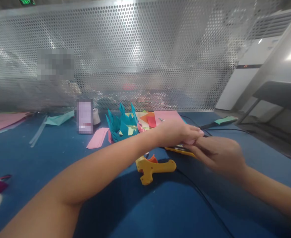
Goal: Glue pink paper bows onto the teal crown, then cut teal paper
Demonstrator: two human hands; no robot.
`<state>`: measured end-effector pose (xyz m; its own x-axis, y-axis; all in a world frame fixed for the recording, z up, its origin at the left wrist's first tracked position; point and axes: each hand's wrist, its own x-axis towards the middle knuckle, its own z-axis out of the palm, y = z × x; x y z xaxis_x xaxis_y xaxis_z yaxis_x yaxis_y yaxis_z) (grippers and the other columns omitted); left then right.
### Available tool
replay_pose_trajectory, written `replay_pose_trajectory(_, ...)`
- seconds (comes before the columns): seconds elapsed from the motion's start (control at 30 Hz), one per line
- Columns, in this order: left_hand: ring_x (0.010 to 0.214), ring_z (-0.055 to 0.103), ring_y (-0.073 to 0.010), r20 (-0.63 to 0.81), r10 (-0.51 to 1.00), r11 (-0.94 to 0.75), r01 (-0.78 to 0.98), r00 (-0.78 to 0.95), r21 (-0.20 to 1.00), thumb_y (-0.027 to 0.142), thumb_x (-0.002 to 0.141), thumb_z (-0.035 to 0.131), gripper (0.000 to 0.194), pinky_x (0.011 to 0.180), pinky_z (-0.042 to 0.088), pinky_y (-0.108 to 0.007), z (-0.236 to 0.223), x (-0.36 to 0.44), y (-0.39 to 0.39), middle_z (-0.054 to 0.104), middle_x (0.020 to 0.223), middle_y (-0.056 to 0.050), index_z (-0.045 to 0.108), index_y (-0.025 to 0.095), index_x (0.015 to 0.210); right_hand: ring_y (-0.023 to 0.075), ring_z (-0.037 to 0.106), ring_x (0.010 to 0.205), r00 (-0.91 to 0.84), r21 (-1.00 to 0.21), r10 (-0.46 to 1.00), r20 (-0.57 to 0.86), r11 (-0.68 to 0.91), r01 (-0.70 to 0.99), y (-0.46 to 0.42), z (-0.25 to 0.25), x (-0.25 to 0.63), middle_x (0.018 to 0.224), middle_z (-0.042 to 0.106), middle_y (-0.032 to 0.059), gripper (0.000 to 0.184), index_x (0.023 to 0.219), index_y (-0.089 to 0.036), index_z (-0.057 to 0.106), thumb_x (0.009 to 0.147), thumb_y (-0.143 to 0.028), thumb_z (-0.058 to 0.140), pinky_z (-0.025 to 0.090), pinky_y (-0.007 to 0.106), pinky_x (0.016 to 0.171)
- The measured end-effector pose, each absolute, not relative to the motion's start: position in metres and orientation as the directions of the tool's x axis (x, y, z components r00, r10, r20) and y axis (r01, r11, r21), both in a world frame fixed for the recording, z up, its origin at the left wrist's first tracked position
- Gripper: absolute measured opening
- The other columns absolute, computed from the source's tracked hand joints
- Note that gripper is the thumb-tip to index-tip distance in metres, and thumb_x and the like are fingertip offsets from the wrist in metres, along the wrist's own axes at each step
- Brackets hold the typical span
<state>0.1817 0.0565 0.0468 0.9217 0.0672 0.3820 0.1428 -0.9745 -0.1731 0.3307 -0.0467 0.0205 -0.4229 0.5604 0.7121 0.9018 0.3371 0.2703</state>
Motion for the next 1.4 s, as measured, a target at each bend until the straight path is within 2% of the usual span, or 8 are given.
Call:
replay_pose_trajectory(0.23, 0.107, 0.061, -0.0176, 0.305, -0.149, -0.988, -0.133, 0.941, -0.075, 0.016, 0.088, 0.048, 0.038, 0.071, 0.046, -0.026, 0.053, 0.181, 0.059, 0.055, 0.134, -0.002, 0.058, 0.024, 0.124, 0.0098, 0.049, 0.043, -0.529, 0.337, 0.427, 0.733, 0.448, 0.828, -0.058, 0.031, 0.326, 0.043, 0.053, -0.0008, 0.050, 0.049, -0.019, 0.053, 0.095, -0.035, 0.042, 0.028, 0.025, 0.047)
replay_pose_trajectory(0.47, 0.094, 0.065, -0.0177, 0.336, -0.034, -0.982, -0.094, 0.941, 0.164, 0.021, 0.080, 0.062, 0.020, 0.069, 0.045, -0.024, 0.058, 0.181, 0.050, 0.064, 0.123, 0.002, 0.070, 0.031, 0.095, 0.0104, 0.047, 0.044, -0.583, 0.252, 0.443, 0.681, 0.606, 0.754, -0.056, 0.030, 0.339, 0.046, 0.051, -0.0022, 0.043, 0.054, -0.021, 0.053, 0.094, -0.032, 0.042, 0.028, 0.027, 0.049)
replay_pose_trajectory(0.7, 0.099, 0.064, -0.0208, 0.195, -0.136, -0.986, -0.152, 0.971, 0.067, 0.017, 0.083, 0.055, 0.019, 0.075, 0.044, -0.029, 0.059, 0.177, 0.046, 0.063, 0.125, -0.002, 0.068, 0.025, 0.094, 0.0108, 0.040, 0.045, -0.627, 0.140, 0.455, 0.632, 0.729, 0.670, -0.058, 0.028, 0.342, 0.048, 0.046, -0.0023, 0.034, 0.057, -0.020, 0.052, 0.090, -0.023, 0.047, 0.024, 0.029, 0.049)
replay_pose_trajectory(0.87, 0.096, 0.065, -0.0193, 0.246, -0.244, -0.960, -0.269, 0.938, 0.073, 0.014, 0.081, 0.056, 0.020, 0.073, 0.046, -0.027, 0.060, 0.172, 0.048, 0.064, 0.123, 0.000, 0.069, 0.028, 0.087, 0.0104, 0.032, 0.046, -0.612, -0.052, 0.466, 0.639, 0.820, 0.570, -0.062, 0.032, 0.335, 0.048, 0.035, -0.0047, 0.036, 0.053, -0.020, 0.038, 0.088, -0.015, 0.046, 0.024, 0.027, 0.048)
replay_pose_trajectory(0.97, 0.095, 0.065, -0.0170, 0.358, -0.277, -0.934, -0.337, 0.892, 0.117, 0.015, 0.082, 0.057, 0.021, 0.075, 0.047, -0.026, 0.064, 0.172, 0.050, 0.066, 0.119, 0.002, 0.070, 0.031, 0.086, 0.0109, 0.031, 0.046, -0.625, -0.053, 0.432, 0.651, 0.846, 0.530, -0.066, 0.039, 0.335, 0.048, 0.031, -0.0051, 0.035, 0.054, -0.021, 0.034, 0.086, -0.012, 0.046, 0.025, 0.026, 0.048)
replay_pose_trajectory(1.07, 0.099, 0.064, -0.0153, 0.421, -0.251, -0.942, -0.320, 0.872, 0.101, 0.011, 0.081, 0.056, 0.028, 0.081, 0.046, -0.025, 0.066, 0.172, 0.054, 0.065, 0.121, 0.002, 0.070, 0.032, 0.094, 0.0116, 0.032, 0.046, -0.664, 0.071, 0.418, 0.619, 0.813, 0.578, -0.066, 0.050, 0.341, 0.046, 0.032, -0.0051, 0.035, 0.054, -0.021, 0.035, 0.086, -0.016, 0.047, 0.023, 0.028, 0.049)
replay_pose_trajectory(1.17, 0.095, 0.065, -0.0148, 0.391, -0.163, -0.982, -0.188, 0.906, 0.025, 0.006, 0.081, 0.051, 0.038, 0.075, 0.046, -0.025, 0.063, 0.173, 0.061, 0.062, 0.126, 0.001, 0.066, 0.030, 0.107, 0.0110, 0.036, 0.045, -0.657, 0.155, 0.568, 0.496, 0.687, 0.710, -0.063, 0.062, 0.347, 0.047, 0.039, -0.0040, 0.036, 0.055, -0.021, 0.041, 0.091, -0.026, 0.043, 0.024, 0.028, 0.049)
replay_pose_trajectory(1.4, 0.087, 0.066, -0.0181, 0.473, 0.136, -0.985, 0.169, 0.870, -0.027, 0.008, 0.078, 0.055, 0.033, 0.063, 0.043, -0.024, 0.056, 0.181, 0.054, 0.069, 0.110, -0.005, 0.066, 0.024, 0.105, 0.0138, 0.048, 0.043, -0.390, 0.195, 0.805, 0.448, 0.338, 0.921, -0.059, 0.055, 0.337, 0.054, 0.058, 0.0001, 0.035, 0.068, -0.020, 0.055, 0.090, -0.042, 0.039, 0.025, 0.026, 0.044)
